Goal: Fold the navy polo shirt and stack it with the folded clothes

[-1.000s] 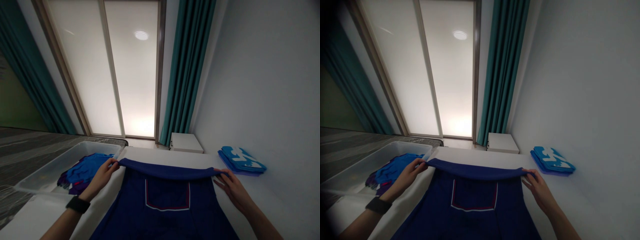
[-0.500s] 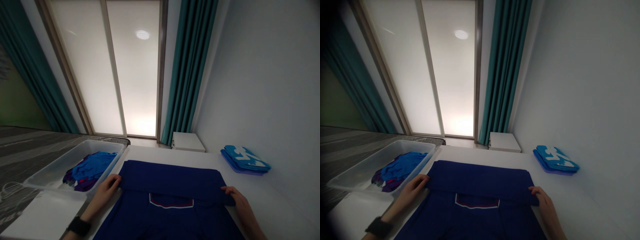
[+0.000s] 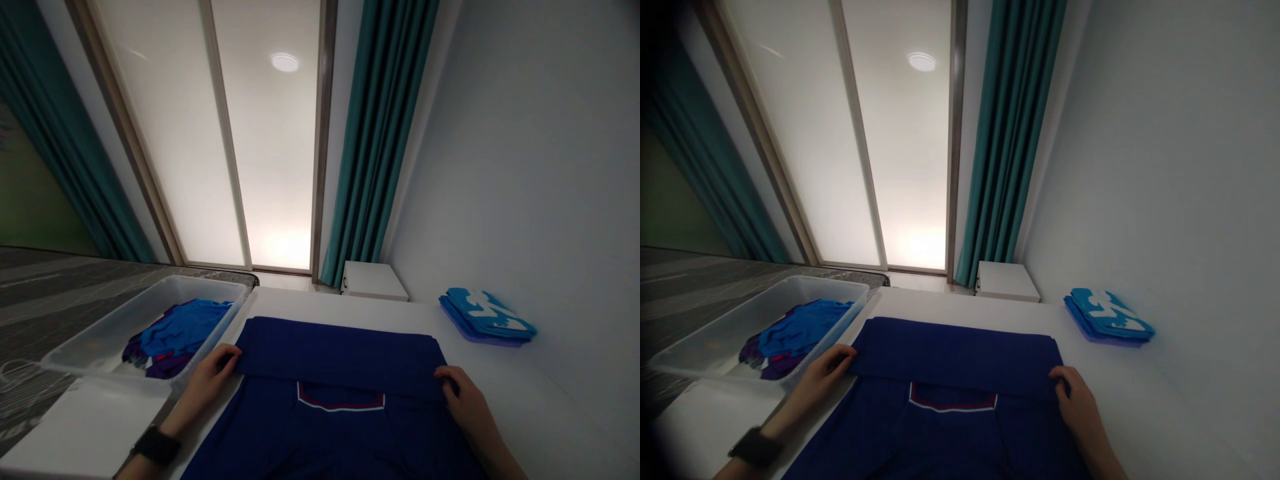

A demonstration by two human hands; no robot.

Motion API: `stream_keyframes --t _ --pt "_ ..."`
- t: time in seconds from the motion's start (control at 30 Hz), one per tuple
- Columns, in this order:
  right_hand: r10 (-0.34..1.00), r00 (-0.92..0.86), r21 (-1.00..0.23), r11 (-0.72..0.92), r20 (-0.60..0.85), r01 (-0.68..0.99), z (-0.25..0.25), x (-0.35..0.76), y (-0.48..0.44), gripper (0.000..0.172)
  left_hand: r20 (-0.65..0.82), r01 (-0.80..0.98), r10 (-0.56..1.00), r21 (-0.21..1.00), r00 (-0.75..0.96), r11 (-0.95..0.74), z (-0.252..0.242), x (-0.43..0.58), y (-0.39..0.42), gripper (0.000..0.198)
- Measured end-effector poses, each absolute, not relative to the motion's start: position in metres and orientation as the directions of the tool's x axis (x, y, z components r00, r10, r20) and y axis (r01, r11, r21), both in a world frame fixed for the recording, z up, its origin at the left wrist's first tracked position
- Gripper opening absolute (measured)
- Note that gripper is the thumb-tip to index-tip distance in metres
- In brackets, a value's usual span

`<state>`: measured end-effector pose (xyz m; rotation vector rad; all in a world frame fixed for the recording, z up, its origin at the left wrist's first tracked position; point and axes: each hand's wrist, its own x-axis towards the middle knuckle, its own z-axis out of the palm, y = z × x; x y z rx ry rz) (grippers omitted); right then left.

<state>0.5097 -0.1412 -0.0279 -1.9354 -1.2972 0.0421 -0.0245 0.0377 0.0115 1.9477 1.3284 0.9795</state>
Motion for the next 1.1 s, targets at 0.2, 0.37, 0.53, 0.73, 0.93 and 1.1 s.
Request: stream_keyframes --t 0.2,0.37,0.53,0.73,0.93,1.1 --pt "0.790 0.478 -0.625 -0.158 0.384 0.764 -0.018 0.517 -0.140 0.023 0.237 0.463 0.959 0.840 0.155 -0.283 0.017 -0.026 0.039 0.051" --pt "0.783 0.483 -0.632 -0.152 0.392 0.760 -0.024 0.522 -0.141 0.022 0.231 0.440 0.964 0.858 0.131 -0.265 0.015 -0.028 0.037 0.051" --pt "0.769 0.498 -0.625 -0.167 0.401 0.762 -0.025 0.524 -0.143 0.022 0.201 0.466 0.970 0.851 0.137 -0.243 0.016 -0.031 0.031 0.051" --pt "0.847 0.415 -0.570 -0.170 0.332 0.804 -0.031 0.528 -0.144 0.024 0.194 0.575 0.950 0.760 0.244 -0.303 0.012 -0.032 0.030 0.042" --pt "0.838 0.368 -0.279 -0.270 0.404 0.922 -0.026 0.517 -0.142 0.030 0.369 0.769 0.839 0.363 0.399 -0.526 0.013 -0.015 0.024 0.029" --pt "0.928 0.152 -0.205 -0.085 0.341 0.975 -0.011 0.460 -0.113 0.049 0.298 0.667 0.711 0.250 0.637 -0.702 0.018 0.041 0.026 0.042"
